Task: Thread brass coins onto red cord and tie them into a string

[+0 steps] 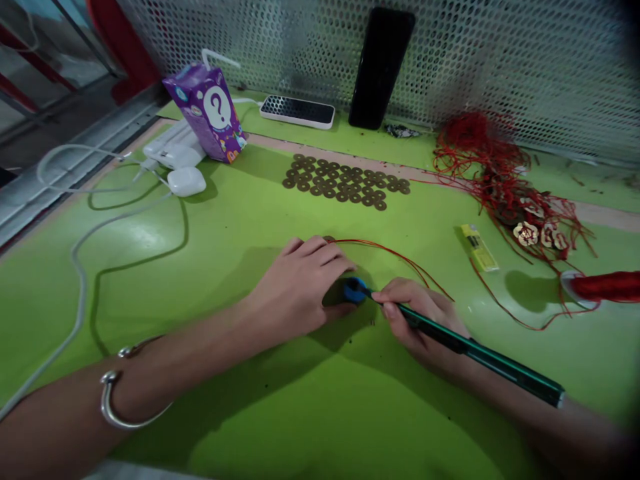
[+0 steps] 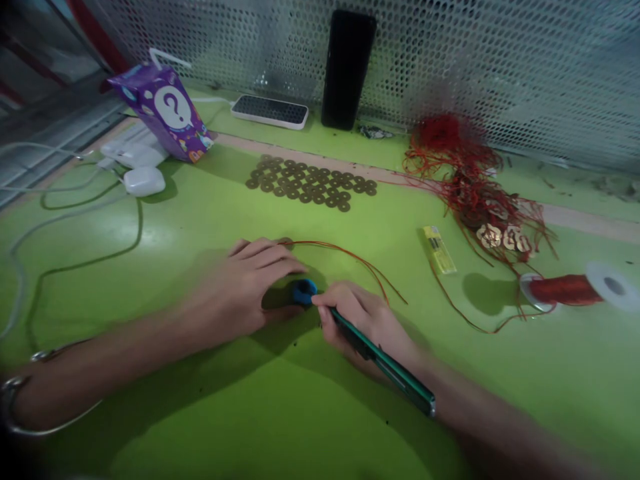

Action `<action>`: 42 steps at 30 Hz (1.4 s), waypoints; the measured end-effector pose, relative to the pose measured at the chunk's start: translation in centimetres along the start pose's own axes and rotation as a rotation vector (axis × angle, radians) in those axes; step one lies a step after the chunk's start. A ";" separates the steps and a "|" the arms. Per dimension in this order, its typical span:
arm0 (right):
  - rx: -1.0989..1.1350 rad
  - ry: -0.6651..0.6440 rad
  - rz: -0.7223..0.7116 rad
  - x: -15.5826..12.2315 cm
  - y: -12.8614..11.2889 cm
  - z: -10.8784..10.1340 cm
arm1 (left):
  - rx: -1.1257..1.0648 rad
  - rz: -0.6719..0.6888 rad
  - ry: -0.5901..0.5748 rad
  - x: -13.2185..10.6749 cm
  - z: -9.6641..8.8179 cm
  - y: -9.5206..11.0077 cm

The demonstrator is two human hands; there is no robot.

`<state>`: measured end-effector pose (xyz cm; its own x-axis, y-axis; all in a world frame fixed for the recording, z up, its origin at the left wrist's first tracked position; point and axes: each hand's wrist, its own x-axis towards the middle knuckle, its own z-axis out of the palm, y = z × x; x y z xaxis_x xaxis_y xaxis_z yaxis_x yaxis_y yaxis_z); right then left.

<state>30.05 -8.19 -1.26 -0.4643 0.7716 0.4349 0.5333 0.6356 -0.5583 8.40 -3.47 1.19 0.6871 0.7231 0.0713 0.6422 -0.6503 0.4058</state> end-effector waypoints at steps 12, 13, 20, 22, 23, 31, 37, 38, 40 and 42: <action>-0.052 -0.006 -0.042 0.6 -0.5 -0.3 | -0.030 -0.005 0.001 0.0 -0.1 0.0; -0.058 -0.008 -0.039 0.6 -0.5 -0.3 | -0.030 -0.005 0.000 0.0 0.0 0.0; -0.057 -0.019 -0.016 0.6 -0.6 -0.4 | -0.043 0.021 0.001 -0.1 0.4 -0.2; -0.056 -0.018 -0.030 0.7 -0.6 -0.3 | -0.046 0.014 0.003 0.0 0.4 -0.2; -0.054 -0.017 -0.035 0.7 -0.6 -0.3 | -0.045 0.004 0.003 0.0 0.4 -0.2; -0.041 -0.017 -0.013 0.4 -0.6 -0.3 | -0.045 0.030 -0.020 0.2 0.4 0.0; 0.017 -0.031 0.095 0.2 -0.8 -0.4 | -0.060 0.084 -0.030 -0.1 0.3 -0.2; 0.019 -0.030 0.093 0.3 -0.8 -0.4 | -0.059 0.078 -0.023 -0.1 0.3 -0.2; 0.007 -0.020 0.062 0.5 -0.9 -0.4 | -0.056 0.059 -0.008 0.0 0.4 -0.2; -0.005 -0.009 0.029 0.6 -1.0 -0.3 | -0.051 0.029 0.000 0.1 0.5 -0.2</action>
<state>29.47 -8.34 -0.21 -0.4546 0.7895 0.4123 0.5500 0.6130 -0.5672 8.53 -3.41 0.65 0.7055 0.7038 0.0838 0.6036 -0.6586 0.4494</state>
